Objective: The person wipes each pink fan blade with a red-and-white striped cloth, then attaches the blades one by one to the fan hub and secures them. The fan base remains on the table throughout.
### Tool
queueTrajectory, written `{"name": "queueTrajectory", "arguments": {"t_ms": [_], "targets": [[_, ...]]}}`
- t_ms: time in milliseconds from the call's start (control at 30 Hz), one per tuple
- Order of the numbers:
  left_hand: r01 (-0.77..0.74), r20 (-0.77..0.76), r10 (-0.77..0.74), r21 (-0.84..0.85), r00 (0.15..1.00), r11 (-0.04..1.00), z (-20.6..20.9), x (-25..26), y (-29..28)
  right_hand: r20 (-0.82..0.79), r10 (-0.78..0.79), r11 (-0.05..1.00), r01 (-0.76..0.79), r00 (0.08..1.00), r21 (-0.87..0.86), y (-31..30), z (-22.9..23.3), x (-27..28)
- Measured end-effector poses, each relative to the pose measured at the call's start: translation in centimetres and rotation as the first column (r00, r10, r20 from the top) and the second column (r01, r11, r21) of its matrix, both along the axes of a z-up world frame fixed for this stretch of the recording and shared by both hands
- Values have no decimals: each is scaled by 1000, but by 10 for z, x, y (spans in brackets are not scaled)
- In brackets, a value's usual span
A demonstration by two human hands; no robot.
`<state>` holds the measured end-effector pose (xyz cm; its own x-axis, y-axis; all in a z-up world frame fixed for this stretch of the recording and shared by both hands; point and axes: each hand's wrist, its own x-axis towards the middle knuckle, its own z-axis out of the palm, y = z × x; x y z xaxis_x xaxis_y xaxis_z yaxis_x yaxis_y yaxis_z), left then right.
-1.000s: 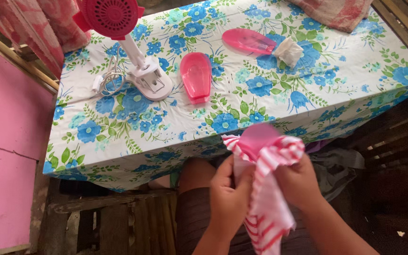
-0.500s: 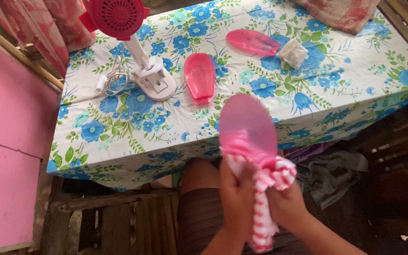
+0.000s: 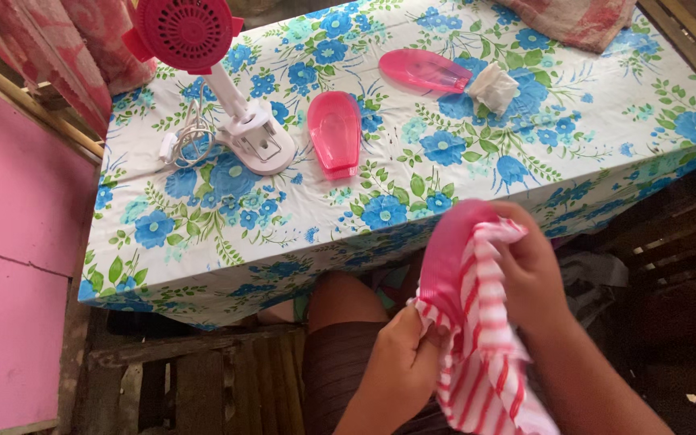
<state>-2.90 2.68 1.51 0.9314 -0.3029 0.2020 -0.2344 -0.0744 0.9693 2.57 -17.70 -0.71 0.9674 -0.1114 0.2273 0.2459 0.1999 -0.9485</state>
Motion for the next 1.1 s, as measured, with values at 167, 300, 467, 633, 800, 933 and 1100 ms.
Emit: {"name": "queueTrajectory", "arguments": {"t_ms": [167, 300, 467, 633, 800, 933, 1100], "targets": [[48, -138, -56, -60, 989, 997, 7, 4, 0, -205, -121, 972, 74, 971, -221, 10, 16, 15], [93, -247, -63, 114, 967, 989, 3, 8, 5, -142, -167, 959, 127, 976, -254, 8, 14, 28], [-87, 41, 80, 243, 996, 966, -14, 17, 3, -36, -239, 937, 221, 970, -269, 21, 9, 40], [-415, -11, 418, -159, 908, 896, -44, 44, -24, -5, -129, 971, 125, 992, -203, 77, -9, 8], [-628, -372, 533, -207, 760, 751, -55, 84, -6, -184, 30, 968, -75, 982, -239, 83, -21, -9], [-651, -312, 578, -239, 754, 721, -51, 101, 14, -210, 271, 962, -272, 939, 26, 58, -29, 6], [-418, -109, 407, -100, 907, 903, -61, 90, 9, -226, -3, 907, -92, 974, -410, 51, -34, 48]]}}
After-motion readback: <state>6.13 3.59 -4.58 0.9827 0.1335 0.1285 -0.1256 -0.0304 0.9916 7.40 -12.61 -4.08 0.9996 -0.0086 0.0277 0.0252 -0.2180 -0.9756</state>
